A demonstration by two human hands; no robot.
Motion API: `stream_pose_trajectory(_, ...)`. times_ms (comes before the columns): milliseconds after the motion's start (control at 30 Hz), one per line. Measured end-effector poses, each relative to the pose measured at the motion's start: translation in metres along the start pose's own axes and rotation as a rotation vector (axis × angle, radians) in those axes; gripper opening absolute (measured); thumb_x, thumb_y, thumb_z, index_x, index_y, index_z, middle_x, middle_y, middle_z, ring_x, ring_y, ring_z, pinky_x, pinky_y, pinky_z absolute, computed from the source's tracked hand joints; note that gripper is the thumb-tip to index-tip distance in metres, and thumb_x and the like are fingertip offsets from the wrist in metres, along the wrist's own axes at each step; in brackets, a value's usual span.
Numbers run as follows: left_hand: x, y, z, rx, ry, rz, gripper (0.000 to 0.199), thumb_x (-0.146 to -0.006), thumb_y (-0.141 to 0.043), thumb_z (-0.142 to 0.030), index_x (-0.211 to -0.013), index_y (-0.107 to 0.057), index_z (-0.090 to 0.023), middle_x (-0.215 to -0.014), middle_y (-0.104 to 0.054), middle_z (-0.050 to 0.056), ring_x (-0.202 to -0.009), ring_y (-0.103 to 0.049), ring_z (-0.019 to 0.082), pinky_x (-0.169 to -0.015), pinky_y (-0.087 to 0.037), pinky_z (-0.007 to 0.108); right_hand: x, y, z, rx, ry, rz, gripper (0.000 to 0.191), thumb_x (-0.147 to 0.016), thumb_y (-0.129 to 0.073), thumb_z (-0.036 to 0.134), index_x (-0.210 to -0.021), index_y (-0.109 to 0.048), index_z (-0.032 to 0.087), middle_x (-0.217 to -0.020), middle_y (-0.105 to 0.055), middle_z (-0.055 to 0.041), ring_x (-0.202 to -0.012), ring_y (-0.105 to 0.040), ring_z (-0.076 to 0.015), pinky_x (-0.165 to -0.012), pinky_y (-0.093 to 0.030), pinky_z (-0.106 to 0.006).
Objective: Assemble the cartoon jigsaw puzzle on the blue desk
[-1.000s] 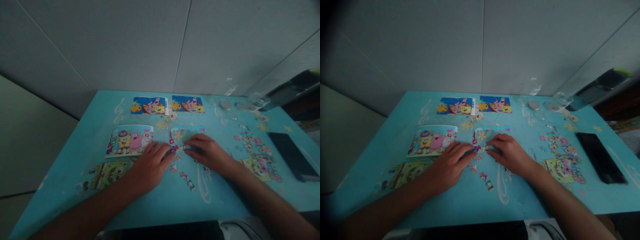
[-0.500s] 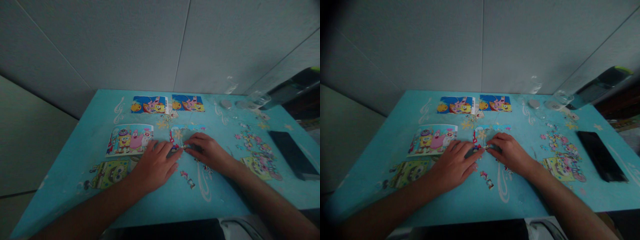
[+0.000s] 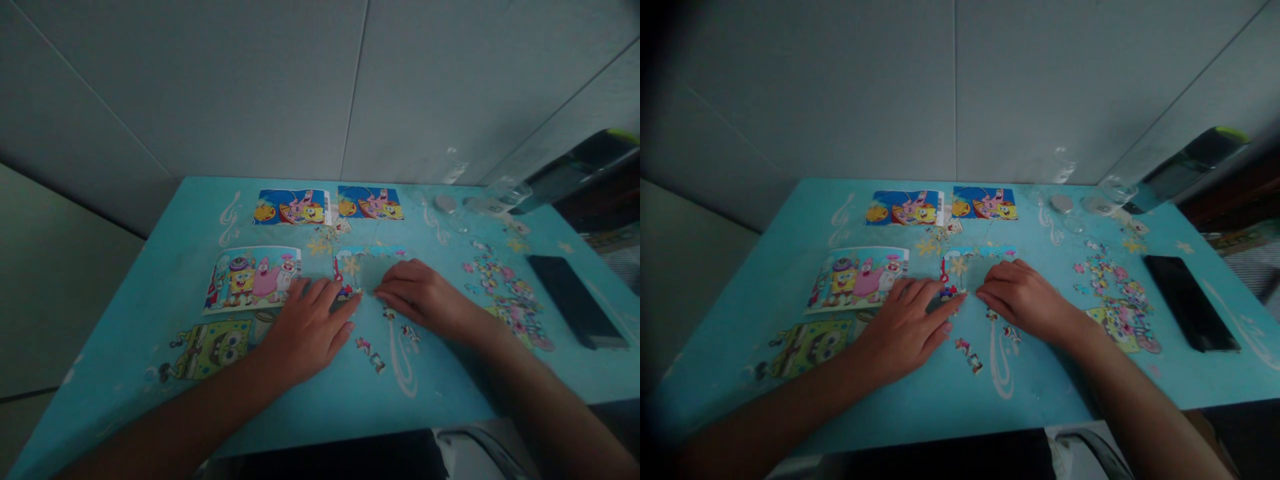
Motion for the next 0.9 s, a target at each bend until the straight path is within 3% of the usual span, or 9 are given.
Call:
stream_pose_trajectory(167,0.001,-0.001,0.000,0.005,-0.005,-0.017,0.044,-0.102,-0.050,-0.033,-0.145,-0.054,-0.025,-0.131,-0.056,0.015,-0.117,-0.051,0.033,-0.100,-0.040,0.058,0.009,0.007,0.011,-0.190,0.103,0.163,0.017,-0.098,-0.064,0.037,-0.105,-0.076,0.026,-0.095,-0.072,-0.0038,-0.093,-0.066,-0.0204,-0.089,-0.048,-0.039)
stream_pose_trajectory(333,0.002,-0.002,0.001,-0.010,-0.007,-0.002,0.044,-0.103,-0.049,-0.034,-0.145,-0.053,-0.025,-0.138,-0.054,0.016,-0.122,-0.050,0.034,-0.102,-0.039,0.059,0.017,0.011,-0.010,-0.209,-0.035,0.093,0.017,-0.095,-0.069,0.038,-0.106,-0.075,0.027,-0.098,-0.072,-0.0032,-0.093,-0.066,-0.0204,-0.087,-0.050,-0.037)
stream_pose_trajectory(433,0.002,-0.002,0.001,-0.013,-0.004,0.014,0.045,-0.103,-0.048,-0.035,-0.146,-0.052,-0.025,-0.137,-0.054,0.016,-0.122,-0.050,0.035,-0.102,-0.040,0.059,0.019,0.005,-0.018,-0.196,-0.077,0.119,0.021,-0.092,-0.073,0.038,-0.110,-0.073,0.027,-0.102,-0.072,-0.0034,-0.096,-0.067,-0.0213,-0.089,-0.051,-0.037)
stream_pose_trajectory(633,0.003,-0.002,0.001,-0.003,-0.010,0.000,0.046,-0.102,-0.050,-0.033,-0.147,-0.052,-0.024,-0.137,-0.054,0.016,-0.123,-0.050,0.036,-0.102,-0.040,0.060,0.017,-0.001,-0.013,-0.177,-0.084,0.136,0.017,-0.091,-0.074,0.034,-0.107,-0.074,0.028,-0.098,-0.071,-0.0026,-0.095,-0.067,-0.0212,-0.089,-0.050,-0.038)
stream_pose_trajectory(900,0.003,0.000,0.004,0.065,0.016,0.013,0.045,-0.103,-0.048,-0.033,-0.148,-0.051,-0.028,-0.132,-0.055,0.013,-0.123,-0.050,0.033,-0.104,-0.039,0.059,0.017,0.005,-0.009,-0.261,-0.095,0.172,0.006,-0.096,-0.067,0.029,-0.100,-0.070,0.025,-0.098,-0.072,-0.0016,-0.094,-0.066,-0.0183,-0.089,-0.050,-0.035)
Point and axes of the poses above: each hand's wrist, its own x-axis away from the middle knuckle, its own y-axis out of the back of the hand, z = x × y, the point moved 4 cm from there along -x, towards the middle knuckle
